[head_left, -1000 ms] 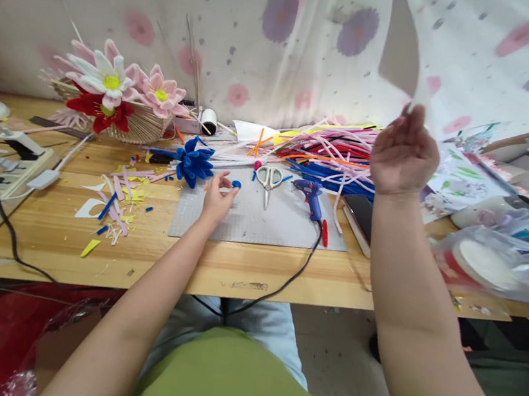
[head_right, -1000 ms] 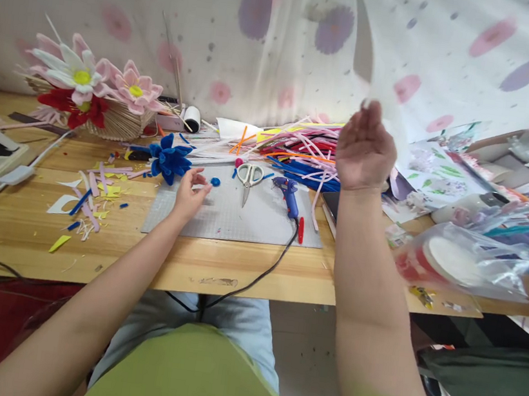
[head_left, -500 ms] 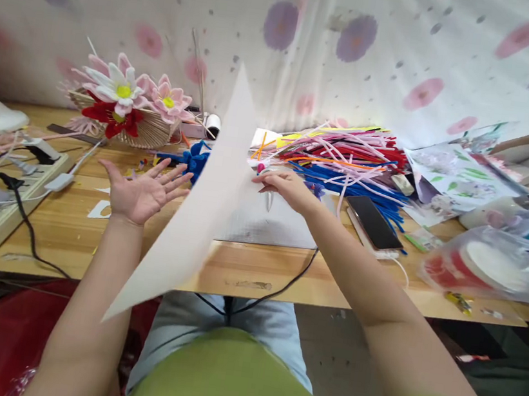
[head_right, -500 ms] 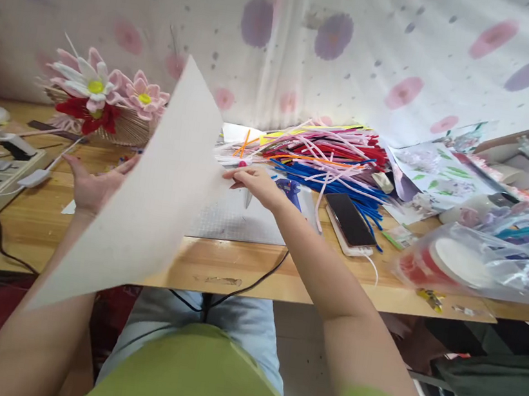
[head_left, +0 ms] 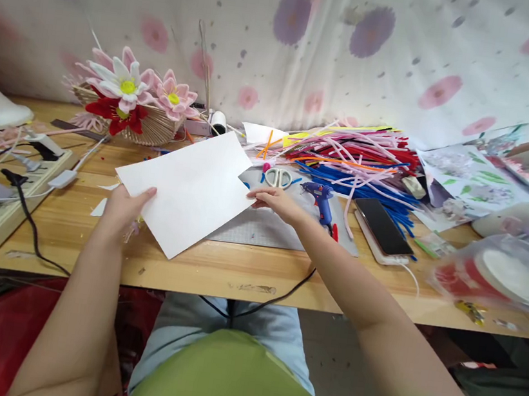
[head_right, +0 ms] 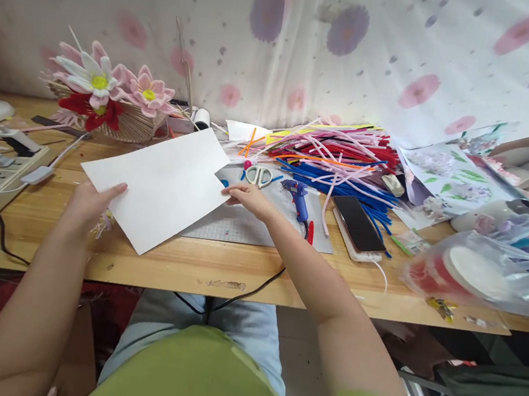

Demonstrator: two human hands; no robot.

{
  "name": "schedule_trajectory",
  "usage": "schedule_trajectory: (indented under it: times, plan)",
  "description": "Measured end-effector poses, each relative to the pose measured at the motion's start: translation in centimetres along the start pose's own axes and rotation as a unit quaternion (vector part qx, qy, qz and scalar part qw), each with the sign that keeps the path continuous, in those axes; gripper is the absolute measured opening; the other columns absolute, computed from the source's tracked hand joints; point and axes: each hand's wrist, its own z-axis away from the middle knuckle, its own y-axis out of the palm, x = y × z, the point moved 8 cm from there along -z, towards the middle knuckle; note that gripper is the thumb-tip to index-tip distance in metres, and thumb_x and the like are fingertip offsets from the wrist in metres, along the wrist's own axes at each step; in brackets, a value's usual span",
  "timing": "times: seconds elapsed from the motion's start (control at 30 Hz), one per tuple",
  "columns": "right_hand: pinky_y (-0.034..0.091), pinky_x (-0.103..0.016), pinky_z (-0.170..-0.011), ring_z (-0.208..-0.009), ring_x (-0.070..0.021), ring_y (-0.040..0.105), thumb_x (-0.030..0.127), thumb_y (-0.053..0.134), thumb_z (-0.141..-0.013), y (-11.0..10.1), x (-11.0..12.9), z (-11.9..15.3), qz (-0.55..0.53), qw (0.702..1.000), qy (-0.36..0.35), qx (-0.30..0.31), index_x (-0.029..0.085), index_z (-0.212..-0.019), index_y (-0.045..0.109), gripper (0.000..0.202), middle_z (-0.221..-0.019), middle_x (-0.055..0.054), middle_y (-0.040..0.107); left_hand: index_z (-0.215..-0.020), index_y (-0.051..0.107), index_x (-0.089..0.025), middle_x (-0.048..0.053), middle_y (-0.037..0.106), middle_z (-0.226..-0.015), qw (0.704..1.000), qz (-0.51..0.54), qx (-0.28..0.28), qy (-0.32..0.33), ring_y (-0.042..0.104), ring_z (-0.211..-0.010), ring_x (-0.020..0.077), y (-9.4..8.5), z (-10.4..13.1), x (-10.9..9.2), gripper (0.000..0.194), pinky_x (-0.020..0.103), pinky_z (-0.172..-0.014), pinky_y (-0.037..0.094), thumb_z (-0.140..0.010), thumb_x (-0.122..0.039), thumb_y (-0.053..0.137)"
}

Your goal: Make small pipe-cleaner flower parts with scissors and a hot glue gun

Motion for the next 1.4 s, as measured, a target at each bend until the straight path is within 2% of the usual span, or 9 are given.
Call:
schedule_trajectory:
  times: [0.1, 0.2, 0.4, 0.53, 0.73, 0.93, 1.1, 1.2, 1.4]
  plan:
    - [0.05, -0.03, -0.076, -0.077, -0.015, 0.063, 0.013, 0.05, -0.078, -2.5, 0.3, -1.1, 0.198, 0.979, -0.031, -0.049, 0.017, -0.088, 0.07, 0.023, -0.089, -0.005, 0.07, -0.088, 0.066, -0.018, 0.0, 0.069, -0.085, 0.995, -0.072, -0.065, -0.011, 0.063, -0.077, 0.018, -1.6, -0.5, 0.0, 0.032, 0.044, -0.083, 0.052, -0.057, -0.02, 0.075]
    - [0.043, -0.034, -0.086, -0.098, -0.0221, 0.059, 0.007, 0.05, -0.077, -5.4, 1.6, -2.5, 0.48, 0.866, -0.069, -0.124, 0.015, -0.098, 0.068, 0.029, -0.106, -0.011, 0.067, -0.087, 0.066, -0.018, -0.002, 0.07, -0.088, 0.998, -0.023, -0.063, 0.013, 0.063, -0.079, 0.0157, -2.3, -0.4, -0.3, 0.03, 0.043, -0.086, 0.051, -0.058, -0.016, 0.073]
    - [0.037, -0.033, -0.086, -0.104, -0.0245, 0.053, 0.013, 0.043, -0.085, -5.3, 0.3, -5.4, 0.733, 0.677, -0.053, 0.022, 0.007, -0.103, 0.065, 0.028, -0.105, -0.018, 0.065, -0.098, 0.064, -0.01, 0.011, 0.069, -0.102, 0.997, 0.013, -0.073, -0.015, 0.065, -0.082, 0.016, -3.9, -0.1, 1.3, 0.046, 0.037, -0.084, 0.052, -0.054, -0.02, 0.073]
    - [0.036, -0.033, -0.084, -0.103, -0.0248, 0.052, 0.016, 0.043, -0.087, -4.6, 0.3, -5.7, 0.772, 0.627, -0.093, 0.047, 0.011, -0.101, 0.066, 0.028, -0.107, -0.016, 0.064, -0.093, 0.065, -0.008, 0.011, 0.07, -0.096, 0.998, -0.003, -0.064, -0.017, 0.062, -0.073, 0.0142, -4.3, -0.4, 1.2, 0.043, 0.037, -0.081, 0.053, -0.052, -0.021, 0.073]
    - [0.035, -0.032, -0.083, -0.098, -0.0233, 0.054, 0.017, 0.046, -0.085, -4.0, 1.3, -5.2, 0.778, 0.601, -0.16, 0.088, 0.011, -0.102, 0.063, 0.025, -0.107, -0.013, 0.064, -0.088, 0.064, -0.008, 0.005, 0.069, -0.085, 0.999, -0.003, -0.044, 0.004, 0.057, -0.066, 0.0097, -5.0, -2.0, 0.5, 0.035, 0.041, -0.087, 0.05, -0.054, -0.013, 0.071]
    - [0.036, -0.032, -0.083, -0.099, -0.0254, 0.053, 0.028, 0.058, -0.074, -3.8, 3.9, -2.7, 0.734, 0.651, -0.187, 0.041, 0.01, -0.103, 0.057, 0.034, -0.101, -0.015, 0.064, -0.101, 0.063, -0.008, 0.004, 0.068, -0.096, 0.995, 0.059, -0.073, 0.028, 0.059, -0.074, 0.0087, -5.7, -1.5, 0.5, 0.042, 0.044, -0.093, 0.045, -0.06, -0.012, 0.07]
    - [0.038, -0.026, -0.064, -0.073, -0.0153, 0.054, 0.04, 0.054, -0.074, -4.8, 2.1, 0.1, 0.483, 0.874, -0.028, -0.045, 0.017, -0.085, 0.054, 0.026, -0.08, -0.003, 0.06, -0.104, 0.063, -0.008, 0.008, 0.068, -0.103, 0.984, 0.093, -0.144, -0.041, 0.062, -0.077, 0.0116, -5.2, 1.2, 2.9, 0.043, 0.043, -0.089, 0.049, -0.062, -0.013, 0.068]
    - [0.039, -0.022, -0.057, -0.068, -0.0114, 0.053, 0.049, 0.05, -0.076, -1.7, 0.1, 1.5, 0.217, 0.974, 0.005, 0.067, 0.018, -0.084, 0.049, 0.032, -0.074, 0.001, 0.054, -0.106, 0.064, -0.012, 0.009, 0.068, -0.105, 0.983, 0.099, -0.131, -0.081, 0.064, -0.08, 0.0162, -3.7, 3.0, 4.6, 0.046, 0.045, -0.087, 0.051, -0.061, -0.02, 0.071]
    - [0.043, -0.022, -0.055, -0.059, -0.0081, 0.05, 0.066, 0.059, -0.066, 2.0, -0.4, 2.7, 0.071, 0.97, 0.077, 0.219, 0.017, -0.08, 0.047, 0.052, -0.069, 0.003, 0.049, -0.095, 0.065, -0.012, 0.011, 0.068, -0.101, 0.982, 0.08, -0.137, -0.104, 0.066, -0.091, 0.0221, -2.0, 4.6, 5.6, 0.042, 0.04, -0.09, 0.051, -0.054, -0.016, 0.073]
